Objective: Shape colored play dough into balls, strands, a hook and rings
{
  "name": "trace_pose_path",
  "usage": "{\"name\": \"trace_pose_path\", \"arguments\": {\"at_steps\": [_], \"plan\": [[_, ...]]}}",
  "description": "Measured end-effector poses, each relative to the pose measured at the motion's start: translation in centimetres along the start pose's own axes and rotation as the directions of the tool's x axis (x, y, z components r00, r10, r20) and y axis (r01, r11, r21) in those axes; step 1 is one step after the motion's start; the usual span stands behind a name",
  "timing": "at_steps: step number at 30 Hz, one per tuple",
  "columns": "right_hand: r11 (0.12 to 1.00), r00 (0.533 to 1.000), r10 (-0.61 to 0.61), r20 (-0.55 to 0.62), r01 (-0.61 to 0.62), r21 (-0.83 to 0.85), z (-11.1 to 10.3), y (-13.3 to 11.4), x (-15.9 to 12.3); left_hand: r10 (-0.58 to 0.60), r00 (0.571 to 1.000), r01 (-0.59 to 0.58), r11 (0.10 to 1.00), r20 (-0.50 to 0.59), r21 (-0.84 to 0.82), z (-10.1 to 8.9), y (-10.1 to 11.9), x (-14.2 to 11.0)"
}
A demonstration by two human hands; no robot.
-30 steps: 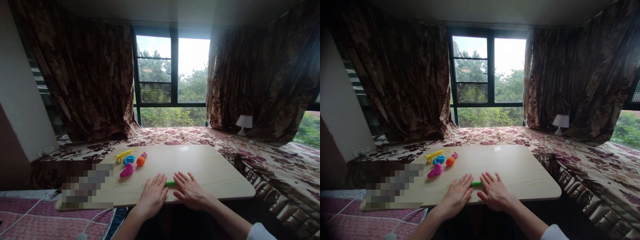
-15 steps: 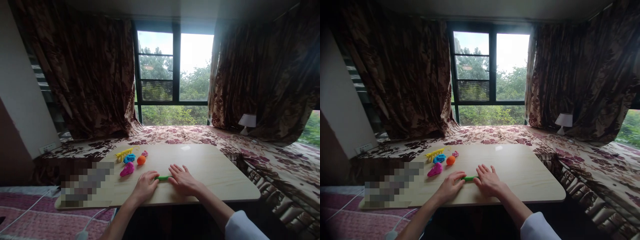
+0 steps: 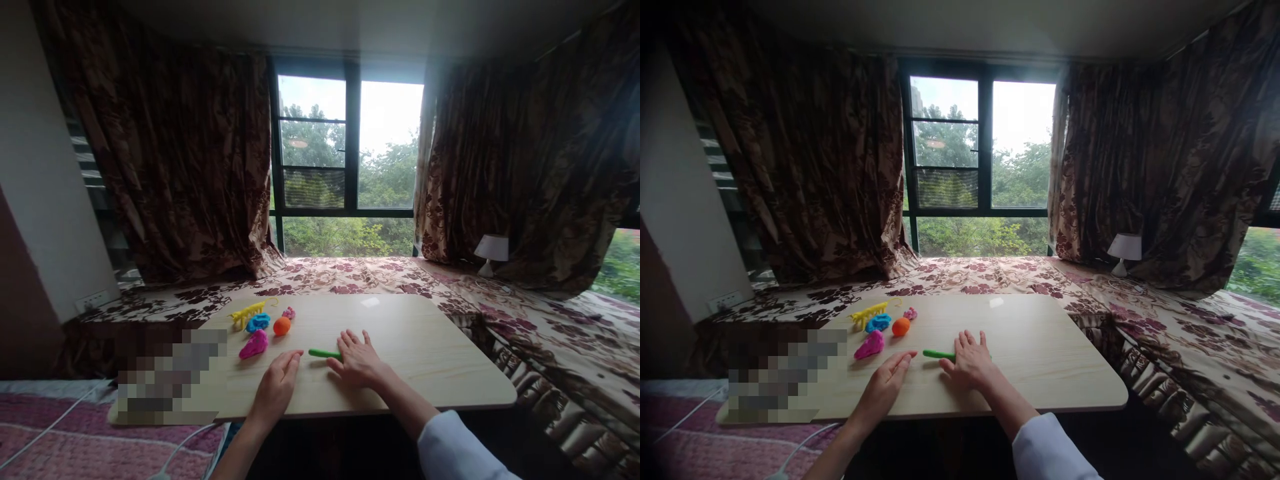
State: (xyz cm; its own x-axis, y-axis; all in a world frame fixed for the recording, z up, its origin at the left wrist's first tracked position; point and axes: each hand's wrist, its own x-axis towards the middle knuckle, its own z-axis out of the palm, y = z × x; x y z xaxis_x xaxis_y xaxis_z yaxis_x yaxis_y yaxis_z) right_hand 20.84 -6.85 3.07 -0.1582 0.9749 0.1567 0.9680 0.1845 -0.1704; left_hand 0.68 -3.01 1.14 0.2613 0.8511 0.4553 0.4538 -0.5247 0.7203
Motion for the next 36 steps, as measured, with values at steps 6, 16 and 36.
{"name": "trace_pose_path", "arguments": {"at_steps": [6, 16, 36], "plan": [[0.998, 0.997, -0.067, -0.034, 0.067, 0.004, 0.5, -0.5, -2.0, 0.088, 0.993, -0.084, 0.995, -0.075, 0.049, 0.0, 0.5, -0.4], [0.999, 0.997, -0.026, 0.067, 0.023, 0.046, -2.0, 0.3, -7.4, 0.217, 0.904, -0.378, 0.807, 0.368, 0.454, 3.5, 4.6, -2.6], [0.995, 0.995, -0.069, 0.072, 0.064, 0.072, -1.0, 2.3, -7.6, 0.12, 0.863, -0.393, 0.77, 0.49, 0.503, 3.2, 3.7, -1.9]]}}
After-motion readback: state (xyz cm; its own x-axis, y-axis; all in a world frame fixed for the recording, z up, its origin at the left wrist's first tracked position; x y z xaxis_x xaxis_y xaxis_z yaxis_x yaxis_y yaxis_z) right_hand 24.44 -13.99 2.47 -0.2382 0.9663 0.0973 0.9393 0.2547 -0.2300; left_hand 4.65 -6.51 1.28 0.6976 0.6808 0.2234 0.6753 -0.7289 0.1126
